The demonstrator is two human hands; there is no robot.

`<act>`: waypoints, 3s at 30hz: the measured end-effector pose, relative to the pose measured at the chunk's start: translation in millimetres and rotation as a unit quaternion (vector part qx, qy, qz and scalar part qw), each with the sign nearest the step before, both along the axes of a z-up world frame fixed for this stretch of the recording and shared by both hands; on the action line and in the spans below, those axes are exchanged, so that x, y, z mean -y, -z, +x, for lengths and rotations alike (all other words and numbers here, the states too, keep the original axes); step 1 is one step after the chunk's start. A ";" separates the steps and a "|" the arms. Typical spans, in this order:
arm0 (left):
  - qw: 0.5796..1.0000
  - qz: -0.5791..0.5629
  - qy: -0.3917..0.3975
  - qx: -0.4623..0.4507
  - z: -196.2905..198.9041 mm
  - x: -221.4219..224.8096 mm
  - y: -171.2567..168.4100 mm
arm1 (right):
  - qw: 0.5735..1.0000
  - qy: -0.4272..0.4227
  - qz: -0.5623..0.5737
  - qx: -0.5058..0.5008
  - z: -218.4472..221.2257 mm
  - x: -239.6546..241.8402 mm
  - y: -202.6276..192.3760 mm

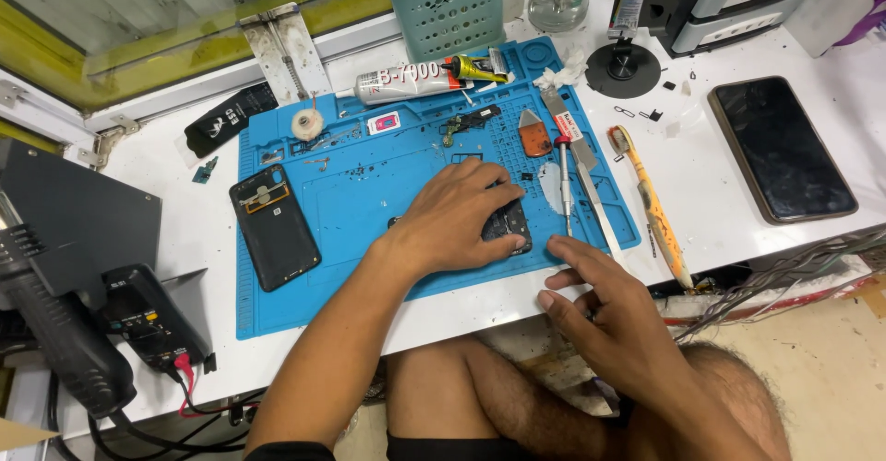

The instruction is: Disassembling a mobile phone to inspect and repair internal components using a precision screwdriver

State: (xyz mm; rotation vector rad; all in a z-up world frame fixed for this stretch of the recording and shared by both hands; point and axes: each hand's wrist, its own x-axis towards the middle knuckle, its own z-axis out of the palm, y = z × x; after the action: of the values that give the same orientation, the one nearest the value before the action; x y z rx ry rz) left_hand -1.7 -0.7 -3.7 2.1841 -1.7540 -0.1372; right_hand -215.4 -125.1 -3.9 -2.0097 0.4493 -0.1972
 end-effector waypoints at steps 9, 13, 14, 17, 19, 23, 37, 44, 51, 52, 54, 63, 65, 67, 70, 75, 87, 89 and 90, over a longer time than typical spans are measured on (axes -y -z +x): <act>1.000 -0.011 -0.004 0.013 -3.0 1.0 2.0 | 1.000 -0.004 -0.005 0.003 0.0 -0.1 -1.8; 0.999 -0.015 -0.007 0.028 0.1 2.7 10.6 | 1.000 -0.004 -0.005 -0.003 0.6 -0.2 -2.8; 1.000 -0.009 -0.012 0.027 -0.1 2.9 10.8 | 1.000 -0.005 -0.007 0.003 0.7 -0.2 -2.4; 0.999 -0.006 -0.017 0.047 -2.6 4.8 14.5 | 1.000 -0.004 -0.003 0.011 0.0 0.6 1.0; 0.997 -0.008 -0.016 0.069 -5.0 6.3 16.7 | 1.000 -0.002 0.003 0.015 0.1 0.0 2.6; 0.990 0.032 -0.028 0.137 -10.9 8.5 14.9 | 1.000 0.010 0.007 0.017 1.2 -1.6 2.6; 0.997 0.045 -0.033 0.052 -10.4 4.1 3.9 | 1.000 0.011 -0.006 0.022 -0.3 -3.5 3.8; 0.995 0.066 -0.061 -0.048 -4.1 7.5 -1.4 | 0.999 0.005 -0.036 0.011 1.2 -2.8 8.6; 0.987 0.122 -0.088 -0.063 -3.6 16.4 -11.2 | 0.999 0.012 -0.035 -0.011 6.4 -3.7 3.0; 0.987 0.122 -0.088 -0.064 -3.1 17.7 -12.8 | 0.999 0.011 -0.034 -0.011 7.6 -3.0 3.8; 0.985 0.145 -0.084 -0.052 -2.7 20.5 -15.7 | 0.998 0.015 -0.043 -0.034 8.7 -1.9 5.2; 0.983 0.174 -0.058 0.005 1.1 32.4 -28.1 | 0.994 0.017 -0.072 -0.083 15.8 -3.9 7.1; 0.980 0.191 -0.060 0.013 0.7 38.0 -28.5 | 0.993 0.019 -0.074 -0.089 17.3 -3.2 6.5; 0.976 0.207 -0.065 0.022 1.1 42.8 -28.3 | 0.992 0.020 -0.078 -0.093 19.3 -2.5 5.9; 0.968 0.239 -0.063 0.036 0.8 47.8 -26.6 | 0.990 0.026 -0.078 -0.115 20.5 -1.8 5.3; 0.971 0.229 -0.055 0.040 1.9 49.6 -24.5 | 0.990 0.023 -0.056 -0.127 20.3 -1.5 1.6; 0.964 0.258 -0.061 0.002 -3.3 50.3 -36.2 | 0.984 0.035 -0.063 -0.164 19.4 -2.6 -2.2; 0.969 0.239 -0.063 -0.012 1.2 48.3 -37.4 | 0.988 0.030 -0.065 -0.136 19.2 -2.2 1.5; 0.972 0.224 -0.066 -0.028 2.9 46.2 -36.3 | 0.992 0.024 -0.063 -0.111 18.4 -2.8 4.1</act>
State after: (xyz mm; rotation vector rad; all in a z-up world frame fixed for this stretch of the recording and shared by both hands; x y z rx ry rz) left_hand 1.2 -46.9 32.6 2.5673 -1.6642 -0.6097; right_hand -197.0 -122.2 -8.0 -2.1558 0.6391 -0.0310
